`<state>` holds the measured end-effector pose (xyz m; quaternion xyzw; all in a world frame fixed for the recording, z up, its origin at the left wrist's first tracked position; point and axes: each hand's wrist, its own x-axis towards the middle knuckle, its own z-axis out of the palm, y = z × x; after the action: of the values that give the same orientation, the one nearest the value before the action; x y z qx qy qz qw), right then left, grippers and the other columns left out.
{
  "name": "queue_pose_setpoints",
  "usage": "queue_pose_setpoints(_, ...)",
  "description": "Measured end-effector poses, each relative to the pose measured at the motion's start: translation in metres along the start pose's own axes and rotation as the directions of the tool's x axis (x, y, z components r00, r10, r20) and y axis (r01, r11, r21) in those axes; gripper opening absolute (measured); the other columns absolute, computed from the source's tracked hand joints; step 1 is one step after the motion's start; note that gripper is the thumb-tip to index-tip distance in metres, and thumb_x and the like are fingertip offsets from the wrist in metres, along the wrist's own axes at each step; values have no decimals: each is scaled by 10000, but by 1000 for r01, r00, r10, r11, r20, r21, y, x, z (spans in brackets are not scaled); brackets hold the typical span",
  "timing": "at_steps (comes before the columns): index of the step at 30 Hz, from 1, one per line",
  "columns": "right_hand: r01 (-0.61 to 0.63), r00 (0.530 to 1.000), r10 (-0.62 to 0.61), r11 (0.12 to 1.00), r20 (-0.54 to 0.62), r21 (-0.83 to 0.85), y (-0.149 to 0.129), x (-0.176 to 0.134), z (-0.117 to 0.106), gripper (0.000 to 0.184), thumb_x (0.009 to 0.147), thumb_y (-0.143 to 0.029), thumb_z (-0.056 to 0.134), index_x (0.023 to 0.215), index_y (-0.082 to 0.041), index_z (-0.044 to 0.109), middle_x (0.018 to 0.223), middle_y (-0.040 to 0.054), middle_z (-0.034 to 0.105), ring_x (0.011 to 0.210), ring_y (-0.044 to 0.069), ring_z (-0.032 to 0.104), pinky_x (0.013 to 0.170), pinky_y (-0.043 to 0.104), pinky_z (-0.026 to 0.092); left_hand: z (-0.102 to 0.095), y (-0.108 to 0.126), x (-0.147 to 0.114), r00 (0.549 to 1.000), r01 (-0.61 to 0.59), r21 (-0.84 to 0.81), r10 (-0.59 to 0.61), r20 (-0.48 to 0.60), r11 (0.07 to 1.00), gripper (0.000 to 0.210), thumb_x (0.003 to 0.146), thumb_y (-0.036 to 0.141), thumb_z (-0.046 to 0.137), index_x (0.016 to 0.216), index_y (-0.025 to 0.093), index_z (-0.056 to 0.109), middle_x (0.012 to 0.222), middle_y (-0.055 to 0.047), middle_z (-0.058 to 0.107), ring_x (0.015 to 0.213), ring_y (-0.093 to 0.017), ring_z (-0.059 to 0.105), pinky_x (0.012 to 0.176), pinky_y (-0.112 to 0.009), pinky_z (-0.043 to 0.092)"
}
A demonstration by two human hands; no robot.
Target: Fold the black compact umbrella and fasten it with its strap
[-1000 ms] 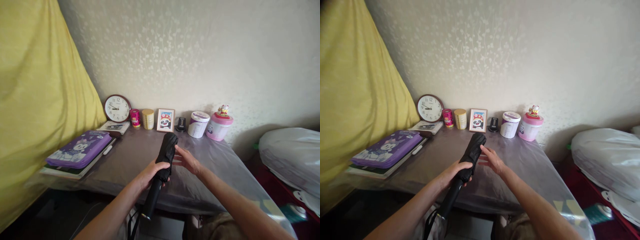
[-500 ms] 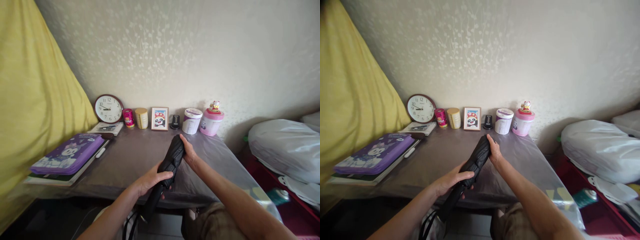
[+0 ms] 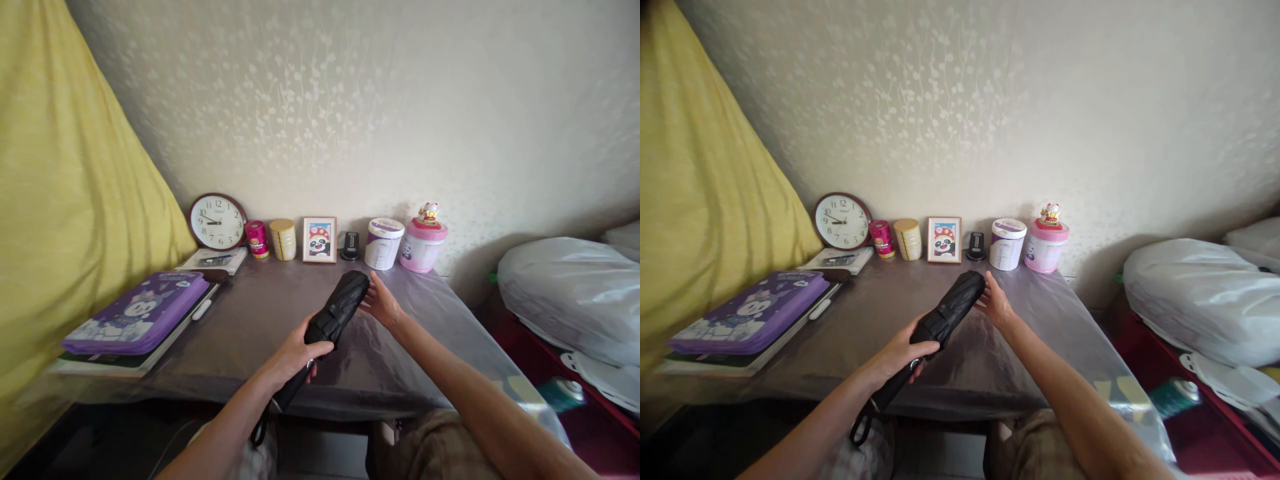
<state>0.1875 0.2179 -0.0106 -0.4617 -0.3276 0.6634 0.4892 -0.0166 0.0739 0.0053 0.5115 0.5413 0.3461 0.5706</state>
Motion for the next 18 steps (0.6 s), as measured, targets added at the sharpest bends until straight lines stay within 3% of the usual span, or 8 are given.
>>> queue_pose_setpoints(3,17,999,-18,1000,-33,-17,1,0,-10,157,778,-351,589,796,-199,553,879,57,639,839,164,619,710,308,501,-5,1,2,999,3,-41,-5,-49,999,598,703,454,614,1225,253,404,623,62,531,393,-74,491,360,-169,393)
queue_pose_setpoints(6,-30,998,34,997,58,-73,6,-6,-9,51,751,-198,612,766,-174,570,796,46,643,706,125,620,668,269,503,-7,-1,6,992,6,-7,-7,-126,1000,626,699,447,619,1236,238,374,610,68,526,378,-66,478,356,-160,381)
queue_pose_setpoints(13,-23,954,115,948,277,-317,24,-31,23,155,719,-292,669,771,-161,604,785,40,654,648,111,617,603,240,521,-1,-11,11,974,27,162,10,-226,986,752,710,340,621,1353,260,239,568,66,557,356,-89,501,345,-157,362)
queue_pose_setpoints(18,28,953,99,914,288,-406,33,-39,32,256,636,-290,737,802,-175,579,728,8,633,636,125,623,535,228,519,1,-22,15,971,6,289,63,-229,957,810,708,306,626,1388,263,189,678,15,618,351,-106,512,345,-189,366)
